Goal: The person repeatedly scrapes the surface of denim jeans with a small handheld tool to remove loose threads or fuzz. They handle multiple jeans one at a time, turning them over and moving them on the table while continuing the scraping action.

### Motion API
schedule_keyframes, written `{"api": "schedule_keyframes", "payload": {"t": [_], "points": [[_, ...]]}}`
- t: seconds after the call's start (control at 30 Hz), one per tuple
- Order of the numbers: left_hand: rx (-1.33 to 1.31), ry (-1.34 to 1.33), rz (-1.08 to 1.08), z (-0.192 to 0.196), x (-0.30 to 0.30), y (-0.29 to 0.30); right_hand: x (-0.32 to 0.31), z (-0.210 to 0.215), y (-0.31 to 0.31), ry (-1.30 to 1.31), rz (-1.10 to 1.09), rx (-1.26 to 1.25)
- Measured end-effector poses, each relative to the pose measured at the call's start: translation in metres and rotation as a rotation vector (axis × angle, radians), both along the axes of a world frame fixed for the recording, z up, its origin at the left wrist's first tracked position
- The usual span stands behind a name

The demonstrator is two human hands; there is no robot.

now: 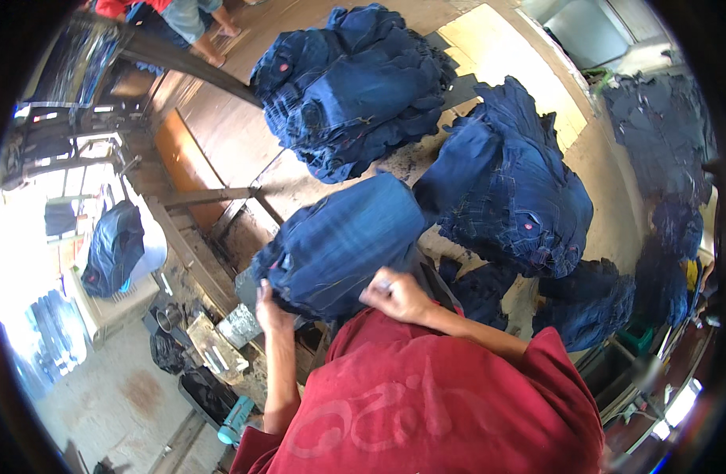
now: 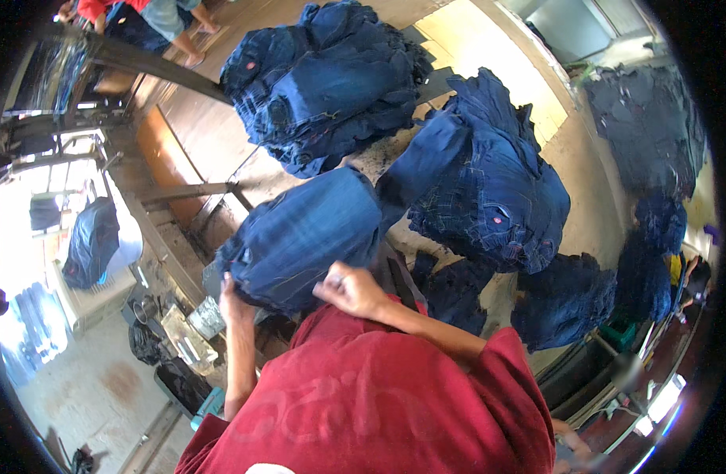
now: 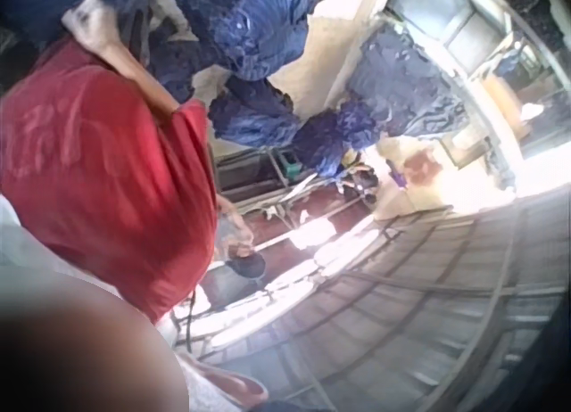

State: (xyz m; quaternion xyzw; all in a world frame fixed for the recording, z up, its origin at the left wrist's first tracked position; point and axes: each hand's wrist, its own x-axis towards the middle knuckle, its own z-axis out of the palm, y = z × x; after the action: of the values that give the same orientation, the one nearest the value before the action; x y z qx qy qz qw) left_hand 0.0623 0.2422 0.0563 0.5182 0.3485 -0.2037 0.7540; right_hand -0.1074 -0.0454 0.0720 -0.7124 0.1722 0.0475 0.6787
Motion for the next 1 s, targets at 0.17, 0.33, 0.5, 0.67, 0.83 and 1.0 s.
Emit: {"api": "schedule_keyframes", "payload": {"t": [0.17,0.33,0.5,0.67,0.83,1.0], "points": [[0.247,-0.126,0.041,0.001,0.023,0.103,0.014,-0.051,-0.071,0.459,-0.780,0.105],[0.593,-0.093,-0.037,0.002,0.034,0.097,0.046,-0.120,-0.125,0.729,-0.869,1.413],[1.597,-1.010,-0.222,0.030,0.023,-0.003,0.052,-0.172,-0.160,0.458,-1.255,1.047],[0.936,-1.333,-1.153,0.032,-0.009,-0.157,0.053,-0.161,-0.230,0.234,-1.259,1.155],[1.030,-1.286,-1.610,0.001,-0.027,-0.236,0.054,-0.080,-0.281,-0.111,-1.265,0.884],[1.034,-1.366,-1.583,-0.012,-0.034,-0.250,0.064,0.047,-0.274,-0.382,-1.230,0.144]]}}
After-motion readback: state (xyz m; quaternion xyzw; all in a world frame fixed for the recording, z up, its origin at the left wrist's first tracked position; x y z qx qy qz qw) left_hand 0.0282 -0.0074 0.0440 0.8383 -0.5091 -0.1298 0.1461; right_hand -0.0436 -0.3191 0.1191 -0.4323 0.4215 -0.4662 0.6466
